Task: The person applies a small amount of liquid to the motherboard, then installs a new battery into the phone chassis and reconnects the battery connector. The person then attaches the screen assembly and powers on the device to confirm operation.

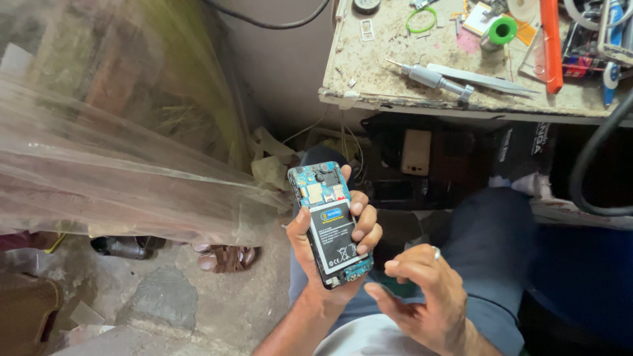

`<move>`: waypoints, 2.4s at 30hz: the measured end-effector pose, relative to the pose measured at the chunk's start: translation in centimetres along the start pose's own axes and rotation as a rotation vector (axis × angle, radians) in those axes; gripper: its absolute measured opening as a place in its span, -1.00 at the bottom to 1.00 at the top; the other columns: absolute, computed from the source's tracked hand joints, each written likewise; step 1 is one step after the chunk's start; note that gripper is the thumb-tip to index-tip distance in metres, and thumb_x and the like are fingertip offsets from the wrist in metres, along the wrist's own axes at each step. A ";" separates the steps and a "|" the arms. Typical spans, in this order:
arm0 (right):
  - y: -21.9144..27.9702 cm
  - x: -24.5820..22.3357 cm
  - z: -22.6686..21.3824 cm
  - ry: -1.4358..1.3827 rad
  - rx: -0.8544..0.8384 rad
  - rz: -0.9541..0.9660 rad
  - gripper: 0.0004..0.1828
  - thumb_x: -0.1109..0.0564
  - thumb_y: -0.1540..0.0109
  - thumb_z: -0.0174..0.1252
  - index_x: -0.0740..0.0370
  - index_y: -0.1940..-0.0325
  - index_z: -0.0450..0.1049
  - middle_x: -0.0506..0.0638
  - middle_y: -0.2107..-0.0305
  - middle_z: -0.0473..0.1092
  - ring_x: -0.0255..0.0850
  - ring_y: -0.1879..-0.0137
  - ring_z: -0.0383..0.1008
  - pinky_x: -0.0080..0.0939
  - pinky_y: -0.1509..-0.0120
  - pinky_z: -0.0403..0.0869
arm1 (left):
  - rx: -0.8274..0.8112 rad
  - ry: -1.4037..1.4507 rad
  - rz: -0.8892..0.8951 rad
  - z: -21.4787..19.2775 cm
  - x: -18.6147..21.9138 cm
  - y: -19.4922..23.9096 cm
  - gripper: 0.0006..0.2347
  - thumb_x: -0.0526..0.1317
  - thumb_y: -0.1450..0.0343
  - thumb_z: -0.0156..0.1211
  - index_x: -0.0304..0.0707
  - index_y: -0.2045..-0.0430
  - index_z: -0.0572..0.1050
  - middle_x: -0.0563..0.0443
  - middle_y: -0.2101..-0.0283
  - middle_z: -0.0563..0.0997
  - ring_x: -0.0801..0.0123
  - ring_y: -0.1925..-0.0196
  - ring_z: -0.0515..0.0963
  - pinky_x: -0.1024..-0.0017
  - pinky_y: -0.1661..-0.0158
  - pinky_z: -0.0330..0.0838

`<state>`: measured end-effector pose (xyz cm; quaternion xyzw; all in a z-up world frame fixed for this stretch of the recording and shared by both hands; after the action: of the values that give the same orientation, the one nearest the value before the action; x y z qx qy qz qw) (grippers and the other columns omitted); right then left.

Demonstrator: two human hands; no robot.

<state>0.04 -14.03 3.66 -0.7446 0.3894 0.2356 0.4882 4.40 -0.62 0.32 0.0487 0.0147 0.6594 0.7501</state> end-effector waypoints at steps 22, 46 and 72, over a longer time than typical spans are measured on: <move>7.1 7.3 -2.7 -0.685 -0.253 0.731 -0.61 0.13 -0.21 0.29 0.41 -0.05 0.52 0.02 0.20 0.58 -0.29 0.09 0.56 -0.27 -0.01 0.53 | 0.324 -1.180 0.221 -2.8 -1.0 3.2 -0.20 -0.12 -0.29 0.28 -0.26 -0.48 0.05 -0.23 -0.09 0.42 0.23 0.10 0.47 0.39 0.11 0.43; -4.8 8.1 -3.9 -1.022 0.038 0.736 -0.61 0.14 -0.30 0.19 0.41 -0.16 0.50 -0.02 0.19 0.55 -0.34 0.12 0.53 -0.30 0.00 0.50 | -0.149 -0.585 -0.326 6.2 -4.1 -5.6 -0.45 -0.06 -0.46 -0.10 -0.56 -0.28 0.33 -0.23 -0.18 0.56 0.18 -0.19 0.58 0.24 -0.21 0.43; 12.2 33.3 2.0 -0.195 -0.175 0.876 -0.59 0.09 -0.14 0.42 0.14 -0.07 0.62 -0.05 0.41 0.60 -0.39 0.29 0.53 -0.32 0.21 0.50 | -0.335 -0.808 -0.027 11.7 2.6 -18.0 -0.20 0.35 -0.50 -0.45 -0.53 -0.21 0.38 -0.23 -0.04 0.60 0.23 0.14 0.63 0.28 0.11 0.59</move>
<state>9.76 -26.57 -28.11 -0.5226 0.5984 0.5208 0.3123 23.55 -0.93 10.46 0.1803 -0.3865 0.5706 0.7018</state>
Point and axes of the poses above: each hand's wrist, its own y-axis away from the middle knuckle, its own z-axis out of the palm, x = y × z, the point moved 5 cm from there along -y, towards the middle knuckle
